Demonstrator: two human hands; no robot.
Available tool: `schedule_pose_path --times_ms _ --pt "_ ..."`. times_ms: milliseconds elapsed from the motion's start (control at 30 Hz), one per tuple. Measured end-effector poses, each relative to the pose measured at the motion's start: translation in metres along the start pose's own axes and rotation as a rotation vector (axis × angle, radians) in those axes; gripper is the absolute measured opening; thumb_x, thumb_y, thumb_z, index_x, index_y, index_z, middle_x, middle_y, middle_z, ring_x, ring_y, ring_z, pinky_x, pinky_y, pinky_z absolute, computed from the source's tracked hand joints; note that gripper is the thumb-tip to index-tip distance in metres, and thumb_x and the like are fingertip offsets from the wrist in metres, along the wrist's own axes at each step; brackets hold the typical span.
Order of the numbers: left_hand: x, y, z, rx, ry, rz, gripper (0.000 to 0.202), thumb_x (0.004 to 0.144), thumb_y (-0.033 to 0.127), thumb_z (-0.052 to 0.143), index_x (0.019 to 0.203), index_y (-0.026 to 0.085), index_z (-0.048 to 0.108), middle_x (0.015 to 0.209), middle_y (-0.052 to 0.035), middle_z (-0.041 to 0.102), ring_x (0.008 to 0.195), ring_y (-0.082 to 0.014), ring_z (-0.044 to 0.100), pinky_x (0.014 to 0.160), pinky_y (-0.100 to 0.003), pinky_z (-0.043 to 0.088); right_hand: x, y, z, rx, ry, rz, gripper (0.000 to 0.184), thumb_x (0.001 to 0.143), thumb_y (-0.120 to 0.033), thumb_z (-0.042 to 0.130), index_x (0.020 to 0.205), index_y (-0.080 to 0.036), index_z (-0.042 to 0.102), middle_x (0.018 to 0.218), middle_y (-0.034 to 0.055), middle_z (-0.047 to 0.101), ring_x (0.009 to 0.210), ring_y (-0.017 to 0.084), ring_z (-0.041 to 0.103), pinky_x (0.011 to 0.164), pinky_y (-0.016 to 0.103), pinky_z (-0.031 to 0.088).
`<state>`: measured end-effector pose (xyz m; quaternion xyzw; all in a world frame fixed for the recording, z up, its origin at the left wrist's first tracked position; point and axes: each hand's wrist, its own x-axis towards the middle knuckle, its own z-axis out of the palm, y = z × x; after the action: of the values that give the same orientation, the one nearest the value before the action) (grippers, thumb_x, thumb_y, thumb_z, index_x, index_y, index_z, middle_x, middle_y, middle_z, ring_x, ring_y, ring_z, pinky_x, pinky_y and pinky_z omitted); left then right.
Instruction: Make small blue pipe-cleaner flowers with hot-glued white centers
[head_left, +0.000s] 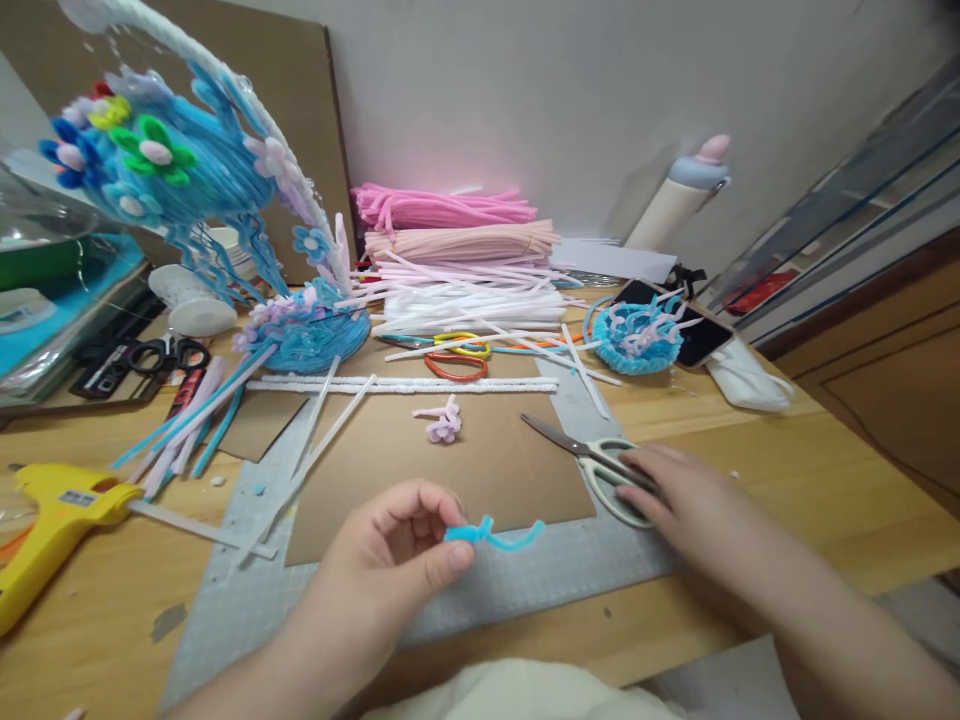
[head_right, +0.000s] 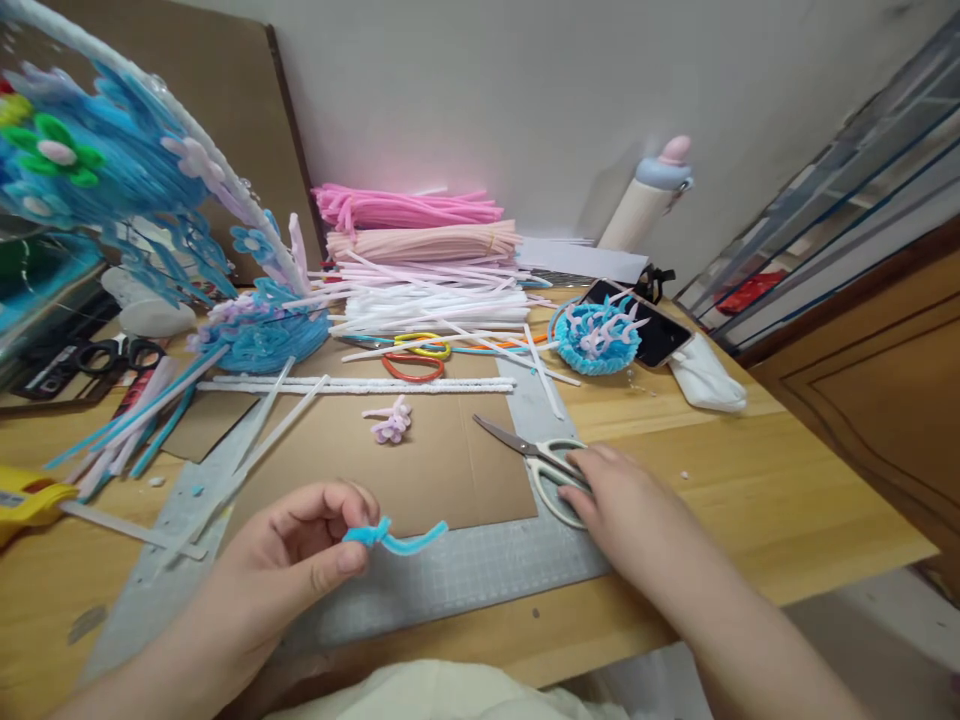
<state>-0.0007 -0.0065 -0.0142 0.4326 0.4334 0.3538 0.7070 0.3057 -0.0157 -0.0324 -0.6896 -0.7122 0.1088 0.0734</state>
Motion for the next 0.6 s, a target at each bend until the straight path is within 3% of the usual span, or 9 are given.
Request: schedule_pose_path --times_ms 100,233,300,367,433,500,600 --pt "-0.004 0.002 0.000 0.209 -0.015 0.165 0.012 0.073 0.024 0.071 0.075 0.020 0.061 0.078 -0.0001 0.059 0.077 -0.0146 0.055 0.070 -0.025 0.043 -0.002 0.004 0.009 0.039 -0.019 0.022 0.021 0.079 -0.025 0.054 0.094 -0.014 0.063 0.092 0.0139 0.062 0.085 0.028 0.057 0.076 0.041 0.043" --pt "-0.008 0.006 0.000 0.564 -0.011 0.564 0.012 0.079 0.010 0.060 0.082 0.022 0.058 0.081 -0.0006 0.060 0.079 -0.0148 0.057 0.072 -0.026 0.045 -0.016 -0.016 -0.005 0.327 -0.122 0.111 0.015 0.080 -0.033 0.056 0.084 -0.019 0.062 0.074 0.0075 0.062 0.066 0.021 0.056 0.061 0.034 0.043" --pt "-0.010 0.006 -0.001 0.709 -0.015 0.729 0.022 0.078 0.003 0.058 0.088 0.022 0.056 0.084 -0.0015 0.061 0.081 -0.0150 0.059 0.073 -0.026 0.046 -0.030 -0.031 -0.009 0.804 -0.180 0.144 0.026 0.078 -0.041 0.060 0.091 -0.018 0.059 0.082 0.0080 0.063 0.072 0.020 0.059 0.063 0.032 0.045" --pt "-0.012 0.006 -0.002 0.825 -0.012 0.837 0.028 0.076 0.000 0.057 0.092 0.022 0.056 0.087 -0.0028 0.062 0.081 -0.0153 0.060 0.073 -0.026 0.047 -0.045 -0.048 -0.007 1.275 -0.347 0.098 0.044 0.071 -0.053 0.066 0.097 -0.019 0.056 0.086 0.0085 0.063 0.071 0.019 0.059 0.060 0.030 0.046" --pt "-0.014 0.006 -0.002 0.911 0.008 0.933 0.030 0.075 -0.001 0.057 0.095 0.022 0.056 0.087 -0.0036 0.064 0.080 -0.0158 0.060 0.071 -0.027 0.047 -0.056 -0.065 -0.002 1.471 -0.409 0.074 0.053 0.068 -0.060 0.066 0.101 -0.020 0.053 0.079 0.0050 0.060 0.064 0.016 0.055 0.057 0.028 0.043" --pt "-0.015 0.005 -0.003 0.962 0.036 1.024 0.031 0.076 -0.001 0.057 0.095 0.023 0.057 0.086 -0.0037 0.064 0.077 -0.0161 0.061 0.068 -0.027 0.048 -0.062 -0.082 0.002 1.333 -0.394 0.117 0.044 0.069 -0.054 0.068 0.096 -0.021 0.055 0.076 0.0021 0.058 0.064 0.015 0.053 0.058 0.027 0.043" --pt "-0.016 0.005 -0.004 1.005 0.089 1.087 0.031 0.077 0.000 0.056 0.096 0.023 0.057 0.085 -0.0040 0.065 0.076 -0.0161 0.061 0.067 -0.027 0.048 -0.062 -0.103 0.002 0.916 -0.228 0.085 0.057 0.053 -0.035 0.083 0.100 -0.023 0.054 0.092 0.0024 0.057 0.084 0.021 0.053 0.071 0.032 0.044"
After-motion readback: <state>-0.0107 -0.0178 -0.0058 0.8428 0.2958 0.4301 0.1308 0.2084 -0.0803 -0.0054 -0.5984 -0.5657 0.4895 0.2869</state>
